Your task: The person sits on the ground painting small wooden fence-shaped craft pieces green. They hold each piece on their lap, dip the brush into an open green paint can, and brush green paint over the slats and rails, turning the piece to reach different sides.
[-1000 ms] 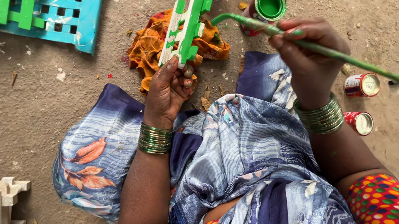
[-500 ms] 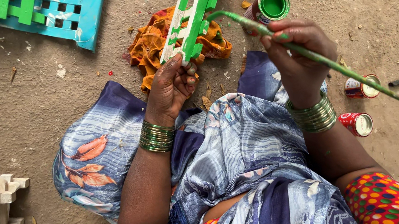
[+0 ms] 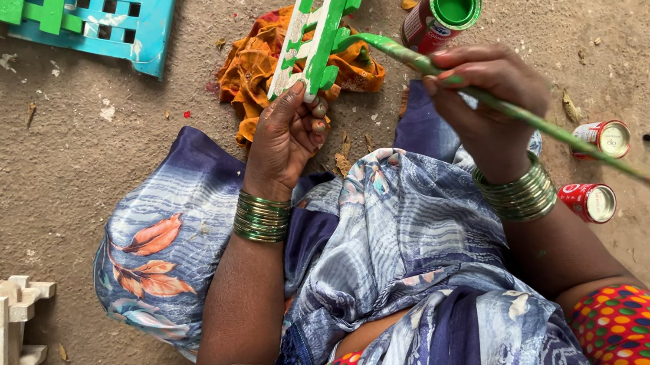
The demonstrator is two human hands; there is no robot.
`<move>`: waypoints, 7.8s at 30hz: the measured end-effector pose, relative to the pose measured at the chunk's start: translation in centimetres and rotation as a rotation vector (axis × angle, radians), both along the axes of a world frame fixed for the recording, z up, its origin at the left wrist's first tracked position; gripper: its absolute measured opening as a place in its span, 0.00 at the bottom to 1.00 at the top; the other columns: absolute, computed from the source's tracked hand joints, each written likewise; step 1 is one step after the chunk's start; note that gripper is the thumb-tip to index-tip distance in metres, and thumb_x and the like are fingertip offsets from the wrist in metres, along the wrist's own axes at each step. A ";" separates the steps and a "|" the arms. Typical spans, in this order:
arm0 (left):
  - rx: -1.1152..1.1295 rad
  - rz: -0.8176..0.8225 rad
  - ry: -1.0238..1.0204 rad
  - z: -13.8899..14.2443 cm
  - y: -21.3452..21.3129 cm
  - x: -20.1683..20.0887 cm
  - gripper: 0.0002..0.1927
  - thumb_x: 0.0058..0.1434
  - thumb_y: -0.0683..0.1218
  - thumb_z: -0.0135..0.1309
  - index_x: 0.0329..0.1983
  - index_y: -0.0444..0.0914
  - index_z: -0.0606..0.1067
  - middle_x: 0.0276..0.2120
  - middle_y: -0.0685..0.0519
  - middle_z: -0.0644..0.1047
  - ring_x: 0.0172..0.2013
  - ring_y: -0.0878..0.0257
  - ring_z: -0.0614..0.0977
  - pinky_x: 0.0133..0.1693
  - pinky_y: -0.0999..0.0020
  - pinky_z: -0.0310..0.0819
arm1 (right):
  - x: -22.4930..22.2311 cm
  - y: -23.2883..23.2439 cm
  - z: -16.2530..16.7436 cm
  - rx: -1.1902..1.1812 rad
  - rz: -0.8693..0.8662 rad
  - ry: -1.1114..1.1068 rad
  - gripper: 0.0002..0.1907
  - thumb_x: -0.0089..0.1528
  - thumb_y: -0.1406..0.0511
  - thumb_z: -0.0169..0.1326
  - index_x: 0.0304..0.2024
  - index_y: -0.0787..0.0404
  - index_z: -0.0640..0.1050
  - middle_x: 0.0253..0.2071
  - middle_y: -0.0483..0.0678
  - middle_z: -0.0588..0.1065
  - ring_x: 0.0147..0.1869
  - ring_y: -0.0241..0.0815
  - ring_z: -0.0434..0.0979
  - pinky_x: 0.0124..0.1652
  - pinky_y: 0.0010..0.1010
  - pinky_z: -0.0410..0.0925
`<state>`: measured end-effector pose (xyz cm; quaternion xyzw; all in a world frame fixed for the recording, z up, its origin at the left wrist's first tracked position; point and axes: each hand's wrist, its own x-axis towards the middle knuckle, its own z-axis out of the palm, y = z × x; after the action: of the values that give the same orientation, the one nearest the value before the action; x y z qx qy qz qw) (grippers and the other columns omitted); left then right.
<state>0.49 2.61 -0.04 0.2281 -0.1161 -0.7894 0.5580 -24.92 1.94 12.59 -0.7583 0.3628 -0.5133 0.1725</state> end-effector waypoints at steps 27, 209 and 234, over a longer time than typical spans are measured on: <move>-0.031 -0.040 -0.111 0.3 0.0 0.0 0.11 0.71 0.51 0.55 0.40 0.38 0.74 0.32 0.55 0.78 0.29 0.69 0.79 0.32 0.76 0.75 | -0.9 -0.8 -1.6 0.115 -0.057 -0.183 0.12 0.68 0.80 0.64 0.45 0.66 0.75 0.50 0.55 0.79 0.55 0.43 0.82 0.56 0.32 0.79; -0.329 0.255 -1.254 3.0 0.8 1.3 0.09 0.65 0.43 0.62 0.35 0.35 0.75 0.31 0.51 0.84 0.33 0.68 0.88 0.32 0.73 0.85 | 0.5 -2.9 -5.4 0.007 -0.036 -0.009 0.09 0.63 0.77 0.67 0.40 0.63 0.80 0.47 0.51 0.81 0.51 0.42 0.83 0.50 0.29 0.76; -0.472 0.417 -1.637 3.1 0.9 1.3 0.11 0.62 0.41 0.66 0.35 0.35 0.73 0.31 0.51 0.78 0.30 0.63 0.83 0.30 0.67 0.78 | -9.0 -10.4 -9.4 0.091 -0.394 0.091 0.06 0.64 0.76 0.64 0.41 0.64 0.81 0.38 0.49 0.81 0.40 0.37 0.83 0.39 0.25 0.76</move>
<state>1.80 3.50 3.11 0.6179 -0.5964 -0.2152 0.4649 -33.94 -8.44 3.18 -0.6866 0.5343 -0.4854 0.0864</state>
